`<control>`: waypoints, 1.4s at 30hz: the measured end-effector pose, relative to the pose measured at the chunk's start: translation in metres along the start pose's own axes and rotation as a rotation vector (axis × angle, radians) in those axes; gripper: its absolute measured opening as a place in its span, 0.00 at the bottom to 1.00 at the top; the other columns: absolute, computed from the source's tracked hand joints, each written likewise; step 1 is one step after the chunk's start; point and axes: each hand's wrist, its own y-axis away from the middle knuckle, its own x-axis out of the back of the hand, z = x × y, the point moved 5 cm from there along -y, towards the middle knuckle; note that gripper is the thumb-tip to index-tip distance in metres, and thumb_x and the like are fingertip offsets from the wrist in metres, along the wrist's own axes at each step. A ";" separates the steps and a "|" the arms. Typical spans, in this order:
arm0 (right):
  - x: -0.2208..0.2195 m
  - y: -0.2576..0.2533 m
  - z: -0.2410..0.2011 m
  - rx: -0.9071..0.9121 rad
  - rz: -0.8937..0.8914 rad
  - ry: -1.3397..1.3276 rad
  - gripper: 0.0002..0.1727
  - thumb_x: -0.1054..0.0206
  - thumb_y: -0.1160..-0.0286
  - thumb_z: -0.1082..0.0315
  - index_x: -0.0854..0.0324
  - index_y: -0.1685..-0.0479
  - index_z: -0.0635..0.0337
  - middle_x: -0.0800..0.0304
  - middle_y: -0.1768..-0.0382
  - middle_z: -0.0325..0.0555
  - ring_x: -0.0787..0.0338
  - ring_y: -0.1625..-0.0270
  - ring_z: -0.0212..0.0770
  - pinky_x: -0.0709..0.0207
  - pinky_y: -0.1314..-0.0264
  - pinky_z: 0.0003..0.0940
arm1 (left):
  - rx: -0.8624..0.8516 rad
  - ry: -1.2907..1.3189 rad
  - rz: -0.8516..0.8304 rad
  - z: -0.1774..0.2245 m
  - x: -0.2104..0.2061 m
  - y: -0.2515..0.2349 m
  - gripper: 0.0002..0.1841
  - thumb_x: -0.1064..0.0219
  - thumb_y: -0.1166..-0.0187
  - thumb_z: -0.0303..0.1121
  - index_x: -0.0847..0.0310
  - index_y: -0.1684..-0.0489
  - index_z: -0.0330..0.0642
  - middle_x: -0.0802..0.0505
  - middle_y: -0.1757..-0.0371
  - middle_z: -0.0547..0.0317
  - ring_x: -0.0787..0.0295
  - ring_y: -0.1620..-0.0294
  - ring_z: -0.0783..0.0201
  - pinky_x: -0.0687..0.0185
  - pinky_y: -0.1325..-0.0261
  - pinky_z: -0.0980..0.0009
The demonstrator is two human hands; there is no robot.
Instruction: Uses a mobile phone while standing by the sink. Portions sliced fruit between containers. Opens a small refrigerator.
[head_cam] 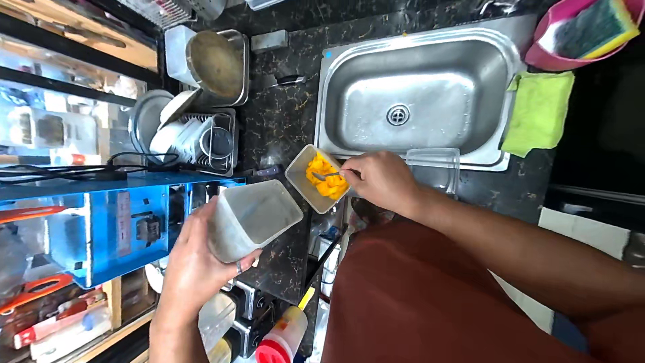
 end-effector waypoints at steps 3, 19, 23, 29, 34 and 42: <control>-0.027 -0.004 -0.016 0.114 0.025 0.221 0.07 0.32 0.27 0.69 0.13 0.71 0.58 0.12 0.73 0.47 0.09 0.70 0.50 0.18 0.74 0.51 | -0.024 0.116 0.144 -0.014 0.010 0.000 0.70 0.20 0.57 0.74 0.50 0.09 0.44 0.19 0.25 0.38 0.21 0.26 0.44 0.26 0.26 0.43; 0.160 0.178 0.057 -0.245 0.818 0.260 0.19 0.33 0.17 0.53 0.10 0.37 0.51 0.08 0.49 0.47 0.10 0.44 0.43 0.16 0.37 0.47 | -0.267 0.560 -0.011 0.193 -0.078 -0.253 0.63 0.03 0.64 0.46 0.42 0.19 0.43 0.18 0.33 0.34 0.16 0.35 0.38 0.17 0.37 0.37; 0.244 0.280 0.101 -0.575 0.978 0.553 0.23 0.38 0.15 0.50 0.11 0.39 0.59 0.11 0.47 0.63 0.15 0.40 0.63 0.28 0.33 0.61 | -0.294 0.502 -0.249 0.270 -0.168 -0.317 0.60 0.04 0.63 0.49 0.38 0.22 0.38 0.24 0.26 0.33 0.20 0.28 0.38 0.19 0.31 0.39; 0.247 0.308 0.130 -0.548 1.047 0.665 0.23 0.36 0.18 0.47 0.08 0.56 0.58 0.11 0.51 0.62 0.16 0.45 0.63 0.31 0.40 0.60 | -0.318 0.614 -0.218 0.333 -0.265 -0.344 0.61 0.04 0.62 0.40 0.43 0.21 0.29 0.27 0.21 0.28 0.23 0.23 0.41 0.23 0.23 0.51; 0.242 0.314 0.129 -0.596 1.193 0.655 0.20 0.35 0.17 0.52 0.10 0.60 0.62 0.13 0.50 0.64 0.18 0.42 0.61 0.31 0.33 0.53 | -0.299 0.607 -0.195 0.339 -0.283 -0.360 0.81 0.06 0.58 0.30 0.83 0.06 0.35 0.43 0.09 0.29 0.32 0.13 0.43 0.31 0.15 0.54; 0.229 0.307 0.128 -0.463 1.316 0.909 0.22 0.39 0.15 0.58 0.18 0.75 0.66 0.10 0.65 0.61 0.10 0.50 0.59 0.22 0.36 0.47 | -0.305 0.363 -0.258 0.317 -0.234 -0.415 0.40 0.27 0.36 0.22 0.37 0.15 0.32 0.25 0.22 0.26 0.24 0.23 0.34 0.26 0.23 0.43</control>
